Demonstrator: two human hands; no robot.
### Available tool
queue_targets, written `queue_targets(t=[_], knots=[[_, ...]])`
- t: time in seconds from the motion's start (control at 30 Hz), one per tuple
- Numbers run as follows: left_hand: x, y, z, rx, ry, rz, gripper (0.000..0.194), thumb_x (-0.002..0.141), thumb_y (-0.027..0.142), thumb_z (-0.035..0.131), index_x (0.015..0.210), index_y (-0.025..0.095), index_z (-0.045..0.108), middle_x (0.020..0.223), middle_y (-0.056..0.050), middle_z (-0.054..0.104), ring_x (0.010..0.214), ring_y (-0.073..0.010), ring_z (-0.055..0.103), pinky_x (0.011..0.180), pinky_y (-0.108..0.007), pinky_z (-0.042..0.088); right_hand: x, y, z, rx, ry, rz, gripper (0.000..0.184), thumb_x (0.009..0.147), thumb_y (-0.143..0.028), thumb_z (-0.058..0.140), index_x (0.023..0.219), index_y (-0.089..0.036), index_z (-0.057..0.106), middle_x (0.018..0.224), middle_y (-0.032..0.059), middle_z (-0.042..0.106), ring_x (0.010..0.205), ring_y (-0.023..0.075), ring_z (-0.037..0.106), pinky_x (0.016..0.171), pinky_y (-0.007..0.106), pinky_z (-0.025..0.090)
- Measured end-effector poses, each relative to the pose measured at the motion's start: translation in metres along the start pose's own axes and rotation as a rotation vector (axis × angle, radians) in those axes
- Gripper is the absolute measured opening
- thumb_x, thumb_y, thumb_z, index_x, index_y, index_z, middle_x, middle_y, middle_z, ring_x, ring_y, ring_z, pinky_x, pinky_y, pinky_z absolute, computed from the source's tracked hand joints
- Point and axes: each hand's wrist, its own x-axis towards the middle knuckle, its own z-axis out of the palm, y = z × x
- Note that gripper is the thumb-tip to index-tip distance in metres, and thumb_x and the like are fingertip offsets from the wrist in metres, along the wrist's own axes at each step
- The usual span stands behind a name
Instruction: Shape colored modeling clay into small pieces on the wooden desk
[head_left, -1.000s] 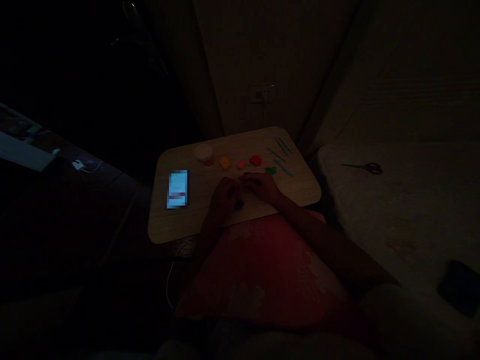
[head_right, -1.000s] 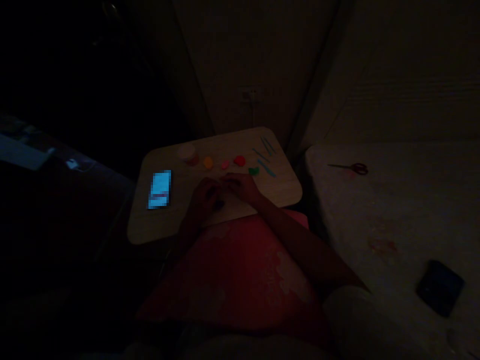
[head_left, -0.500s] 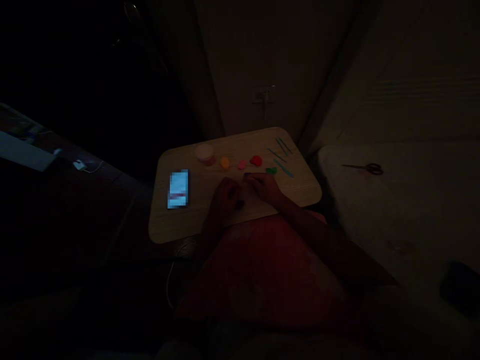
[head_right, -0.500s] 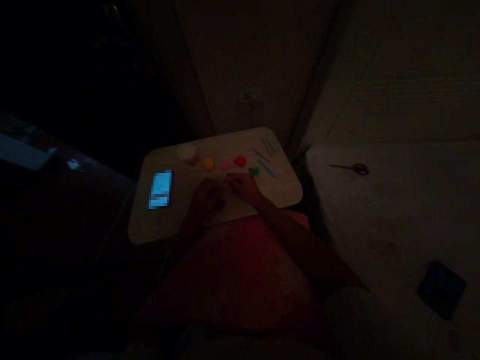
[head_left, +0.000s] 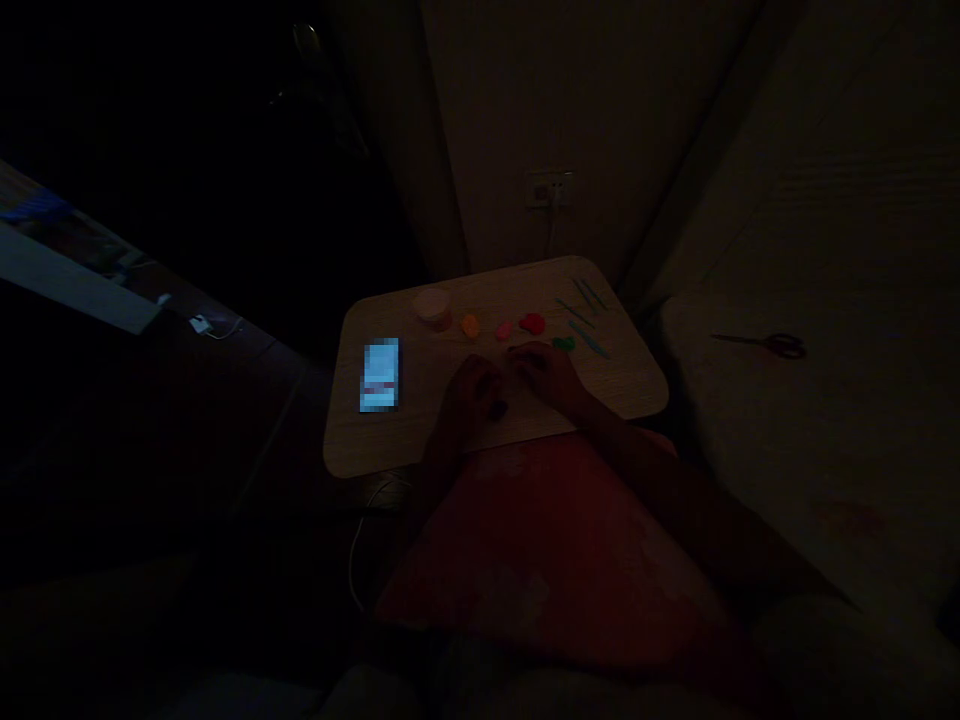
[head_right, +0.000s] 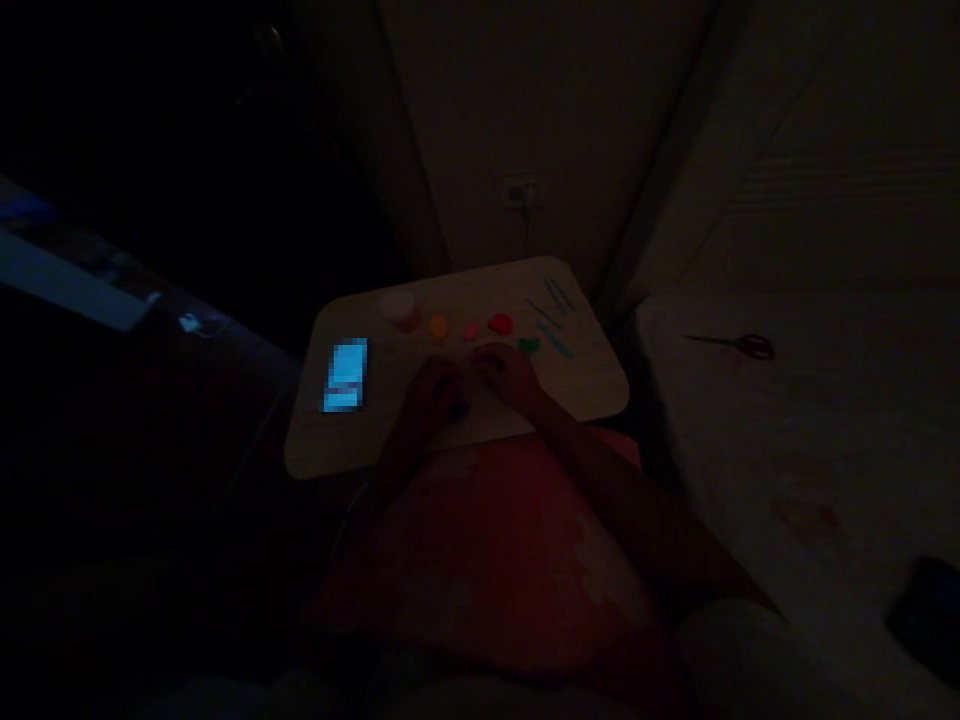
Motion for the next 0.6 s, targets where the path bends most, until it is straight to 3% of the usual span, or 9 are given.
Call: queue_targets(t=[0.1,0.27,0.37,0.5,0.6], knots=[[0.000,0.002,-0.001,-0.010,-0.007,0.000,0.006,0.093,0.015,0.059,0.091,0.019,0.064,0.098,-0.005,0.061,0.093,-0.0193,0.060,0.088,-0.035,0.051,-0.001,-0.004,0.000,0.008,-0.006,0.036,0.027,0.083,-0.042,0.066,0.090,-0.016,0.073,0.082,0.0065,0.073,0.073,0.0184,0.064,0.070,0.030,0.051],[-0.001,0.003,-0.002,-0.009,-0.013,0.003,0.007,0.094,0.017,0.057,0.090,0.019,0.063,0.097,-0.005,0.061,0.094,-0.0197,0.059,0.089,-0.035,0.050,-0.004,-0.013,-0.003,-0.003,-0.050,0.089,0.041,0.094,-0.051,0.054,0.073,-0.017,0.066,0.057,-0.0002,0.057,0.053,0.0140,0.049,0.053,0.026,0.038],[-0.001,0.002,-0.002,-0.014,-0.013,0.007,0.007,0.094,0.017,0.058,0.091,0.019,0.063,0.098,-0.006,0.061,0.095,-0.0201,0.059,0.090,-0.035,0.050,-0.002,-0.013,-0.004,-0.047,-0.049,0.035,0.045,0.099,-0.051,0.047,0.074,-0.018,0.065,0.064,0.0022,0.061,0.061,0.0158,0.055,0.061,0.028,0.044],[-0.001,0.002,-0.001,-0.034,-0.008,0.009,0.006,0.093,0.016,0.058,0.091,0.019,0.063,0.098,-0.005,0.061,0.094,-0.0199,0.059,0.089,-0.035,0.050,0.001,-0.007,-0.003,-0.078,0.026,-0.072,0.034,0.098,-0.044,0.049,0.090,-0.019,0.071,0.094,0.0085,0.074,0.089,0.0214,0.066,0.084,0.034,0.052],[0.000,0.003,-0.001,-0.027,-0.010,0.008,0.006,0.093,0.017,0.058,0.091,0.019,0.063,0.098,-0.005,0.061,0.094,-0.0200,0.059,0.089,-0.036,0.050,0.001,-0.001,-0.001,-0.038,0.020,-0.074,0.027,0.095,-0.036,0.052,0.097,-0.019,0.072,0.098,0.0092,0.074,0.088,0.0211,0.067,0.083,0.036,0.054]])
